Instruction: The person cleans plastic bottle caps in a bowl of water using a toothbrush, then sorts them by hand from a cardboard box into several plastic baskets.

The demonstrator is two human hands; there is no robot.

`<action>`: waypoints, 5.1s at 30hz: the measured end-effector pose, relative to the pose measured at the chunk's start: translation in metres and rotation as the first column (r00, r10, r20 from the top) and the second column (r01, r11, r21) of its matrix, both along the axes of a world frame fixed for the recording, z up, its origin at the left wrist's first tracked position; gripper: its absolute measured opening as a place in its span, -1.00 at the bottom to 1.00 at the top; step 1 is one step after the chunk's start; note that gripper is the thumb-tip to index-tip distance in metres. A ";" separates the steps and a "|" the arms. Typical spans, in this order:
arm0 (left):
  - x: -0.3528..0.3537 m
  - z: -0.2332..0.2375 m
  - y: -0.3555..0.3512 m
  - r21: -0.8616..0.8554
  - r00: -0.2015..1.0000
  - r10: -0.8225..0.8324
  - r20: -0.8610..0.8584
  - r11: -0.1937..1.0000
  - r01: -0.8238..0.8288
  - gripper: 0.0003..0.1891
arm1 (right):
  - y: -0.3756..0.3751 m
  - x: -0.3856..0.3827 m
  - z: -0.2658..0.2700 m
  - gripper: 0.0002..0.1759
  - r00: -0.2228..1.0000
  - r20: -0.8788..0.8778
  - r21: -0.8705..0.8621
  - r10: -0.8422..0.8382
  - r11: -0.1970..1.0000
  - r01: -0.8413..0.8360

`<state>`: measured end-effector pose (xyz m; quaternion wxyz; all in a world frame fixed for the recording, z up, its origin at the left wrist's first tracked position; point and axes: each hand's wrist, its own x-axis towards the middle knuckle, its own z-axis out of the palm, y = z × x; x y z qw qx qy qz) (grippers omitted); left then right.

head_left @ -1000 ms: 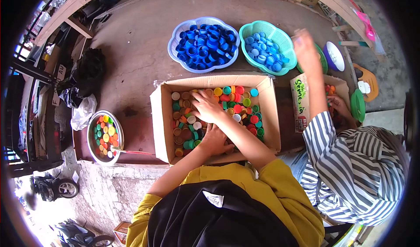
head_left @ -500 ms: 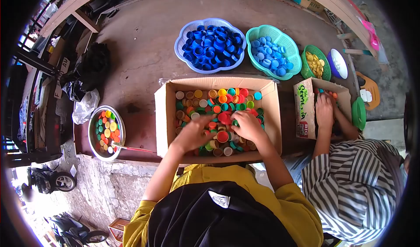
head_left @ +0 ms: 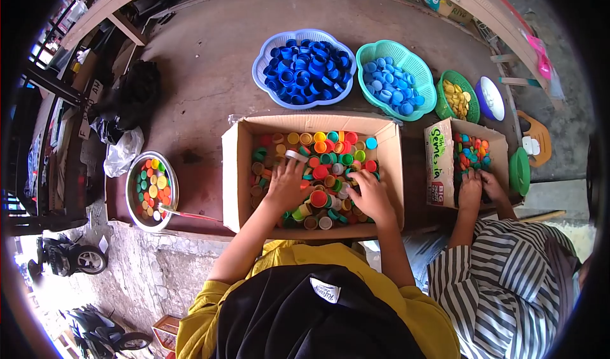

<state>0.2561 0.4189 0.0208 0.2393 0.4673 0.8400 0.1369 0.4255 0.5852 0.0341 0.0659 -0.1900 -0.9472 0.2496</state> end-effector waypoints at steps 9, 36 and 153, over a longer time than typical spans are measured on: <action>0.018 0.016 -0.011 0.185 0.983 -0.144 0.117 0.975 0.121 -0.41 | -0.005 -0.008 0.001 -0.68 0.997 -0.077 -0.012 0.006 1.000 -0.007; -0.034 0.001 0.008 0.636 0.975 0.061 0.215 0.749 -0.187 -0.59 | 0.091 -0.158 0.039 -0.47 0.910 0.165 0.169 -0.380 0.920 0.354; -0.238 -0.045 0.113 0.029 0.329 0.339 0.881 0.656 -0.754 -0.54 | 0.394 -0.051 -0.088 -0.42 -0.312 0.180 -0.910 -0.933 -0.278 0.307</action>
